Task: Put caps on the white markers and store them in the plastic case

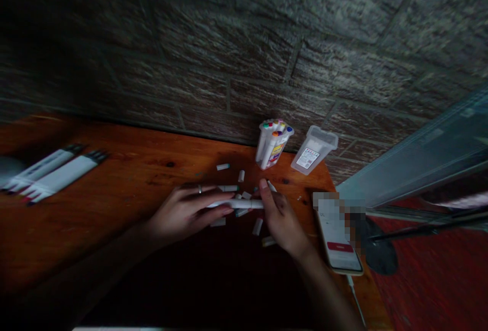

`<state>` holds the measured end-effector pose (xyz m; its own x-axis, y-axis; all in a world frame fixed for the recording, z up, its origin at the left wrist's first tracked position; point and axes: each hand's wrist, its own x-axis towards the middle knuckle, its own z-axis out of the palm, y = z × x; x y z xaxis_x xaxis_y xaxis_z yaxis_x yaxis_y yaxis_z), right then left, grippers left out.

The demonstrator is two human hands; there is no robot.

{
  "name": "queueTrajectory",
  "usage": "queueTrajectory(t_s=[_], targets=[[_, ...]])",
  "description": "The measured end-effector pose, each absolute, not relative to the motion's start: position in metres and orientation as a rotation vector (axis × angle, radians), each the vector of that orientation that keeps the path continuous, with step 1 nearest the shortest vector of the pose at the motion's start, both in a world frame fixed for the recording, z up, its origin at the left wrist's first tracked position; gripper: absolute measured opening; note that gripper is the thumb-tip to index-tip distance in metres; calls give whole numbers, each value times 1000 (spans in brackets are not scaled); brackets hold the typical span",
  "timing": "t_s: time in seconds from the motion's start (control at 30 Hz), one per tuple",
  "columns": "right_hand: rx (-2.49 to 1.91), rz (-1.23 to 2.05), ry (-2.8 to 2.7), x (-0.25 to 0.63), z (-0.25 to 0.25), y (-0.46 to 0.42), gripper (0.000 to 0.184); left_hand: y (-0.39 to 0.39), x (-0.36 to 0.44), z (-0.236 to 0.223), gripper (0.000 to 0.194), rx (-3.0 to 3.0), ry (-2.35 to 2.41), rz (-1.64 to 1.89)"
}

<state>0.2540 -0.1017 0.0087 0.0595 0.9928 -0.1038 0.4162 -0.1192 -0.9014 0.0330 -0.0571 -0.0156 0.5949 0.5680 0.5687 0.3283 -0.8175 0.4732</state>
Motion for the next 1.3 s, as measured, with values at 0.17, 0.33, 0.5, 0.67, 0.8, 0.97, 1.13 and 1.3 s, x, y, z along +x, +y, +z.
queueTrajectory(t_s=[0.17, 0.33, 0.5, 0.67, 0.8, 0.97, 1.13, 1.3], targets=[[-1584, 1115, -1512, 263, 3, -103, 55, -53, 30, -16, 24, 2414, 661, 1006], [-1515, 1102, -1667, 269, 6, -105, 46, -54, 34, -12, 18, 2319, 562, 1039], [-1584, 1076, -1723, 266, 10, -106, 54, -54, 38, -18, 26, 2353, 525, 1128], [-1613, 901, -1752, 258, 8, -109, 59, -59, 39, -15, 17, 2351, 515, 1134], [-1614, 728, -1751, 253, 0, -109, 63, -64, 41, -13, 13, 2359, 536, 1230], [-1594, 651, -1686, 247, -10, -106, 63, -63, 43, -15, 11, 2409, 530, 1309], [-1501, 545, -1641, 257, 3, -92, 46, -50, 28, -9, 22, 2540, 779, 1166], [-1512, 148, -1619, 289, 56, -53, 34, -41, 15, -11, 33, 2554, 972, 978]])
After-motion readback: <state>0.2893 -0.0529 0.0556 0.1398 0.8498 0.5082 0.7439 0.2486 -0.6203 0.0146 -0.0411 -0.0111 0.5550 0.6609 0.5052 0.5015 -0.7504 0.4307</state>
